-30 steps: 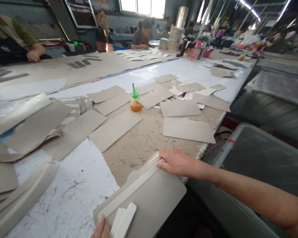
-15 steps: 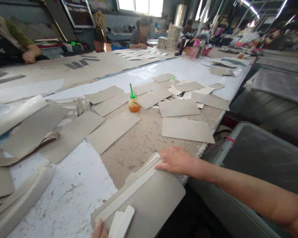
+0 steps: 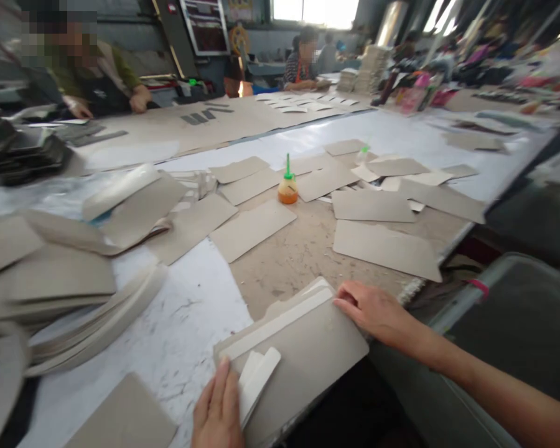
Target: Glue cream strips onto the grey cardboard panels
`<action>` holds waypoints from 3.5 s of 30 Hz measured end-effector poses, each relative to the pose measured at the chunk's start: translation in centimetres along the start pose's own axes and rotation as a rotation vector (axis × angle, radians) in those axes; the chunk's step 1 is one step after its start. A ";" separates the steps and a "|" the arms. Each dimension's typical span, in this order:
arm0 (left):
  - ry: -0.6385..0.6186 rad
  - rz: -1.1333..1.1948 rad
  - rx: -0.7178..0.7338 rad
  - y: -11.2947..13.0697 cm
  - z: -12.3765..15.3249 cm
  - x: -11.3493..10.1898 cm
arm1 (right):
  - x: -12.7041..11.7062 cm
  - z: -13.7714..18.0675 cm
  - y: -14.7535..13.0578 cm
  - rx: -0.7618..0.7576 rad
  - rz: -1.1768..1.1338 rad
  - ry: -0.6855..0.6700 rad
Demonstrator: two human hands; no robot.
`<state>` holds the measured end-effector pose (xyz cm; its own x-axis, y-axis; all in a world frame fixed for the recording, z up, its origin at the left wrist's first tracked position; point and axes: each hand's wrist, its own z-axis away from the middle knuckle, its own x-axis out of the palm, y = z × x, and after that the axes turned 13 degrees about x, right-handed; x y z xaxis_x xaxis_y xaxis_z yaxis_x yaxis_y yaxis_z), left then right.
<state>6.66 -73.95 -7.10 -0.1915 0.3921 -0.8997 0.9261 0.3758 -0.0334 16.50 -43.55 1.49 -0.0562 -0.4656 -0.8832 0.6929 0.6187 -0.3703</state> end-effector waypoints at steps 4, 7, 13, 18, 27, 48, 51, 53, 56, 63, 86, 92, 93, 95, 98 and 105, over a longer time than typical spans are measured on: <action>-0.071 0.006 -0.091 1.0 -0.8 -1.8 | 1.3 -0.7 0.6 0.044 -0.021 -0.009; -0.104 -0.013 -0.100 1.2 -1.2 -2.3 | 2.0 -1.5 1.0 0.031 -0.050 -0.002; -0.111 0.101 -0.115 1.0 -1.3 -2.9 | 2.1 -2.3 1.2 0.030 -0.077 -0.026; -0.053 0.221 -0.202 0.9 -1.3 -3.2 | 1.4 -2.0 0.3 0.084 -0.068 -0.073; -0.020 0.190 -0.115 0.7 -0.4 -2.0 | 1.3 -1.3 -0.6 0.018 -0.250 0.029; 0.002 0.647 -0.840 -2.1 -4.7 -9.1 | -2.4 0.0 -3.0 -0.098 -0.965 -0.400; -0.173 0.773 -0.802 -2.6 -6.4 -9.6 | -3.1 0.3 -3.7 -0.145 -0.963 -0.412; -0.269 0.925 -0.783 -2.7 -7.0 -9.2 | -3.2 0.3 -4.1 -0.167 -0.973 -0.418; -0.325 1.070 -0.785 -2.6 -6.9 -8.2 | -3.0 0.0 -4.5 -0.161 -0.978 -0.425; -0.358 1.105 -0.709 -2.3 -6.0 -7.0 | -2.4 -1.0 -5.2 -0.150 -0.813 -0.349; -0.311 0.856 -0.683 -3.1 -5.9 -5.9 | 0.6 -3.5 -3.0 0.068 -0.957 -0.426; -0.206 0.537 -0.625 -0.8 -3.0 -7.0 | 0.9 -3.6 -1.1 0.147 -0.966 -0.422; -0.177 0.488 -0.538 0.3 -2.7 -6.9 | 1.0 -3.5 -0.9 0.174 -0.965 -0.441; -0.140 0.413 -0.370 2.8 -2.7 -6.2 | 1.1 -3.4 -0.6 0.221 -0.962 -0.471; -0.084 0.275 -0.234 5.8 -3.7 -4.7 | 1.3 -3.3 -0.6 0.246 -0.953 -0.470; -0.207 0.090 -0.039 5.7 -4.9 -1.8 | 1.6 -2.5 -1.1 0.187 -0.791 -0.305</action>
<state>10.69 -68.39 -3.54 -0.0343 0.2467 -0.9685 0.9223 0.3810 0.0644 13.86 -43.37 -0.29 -0.3946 -0.8810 -0.2610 0.6404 -0.0600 -0.7657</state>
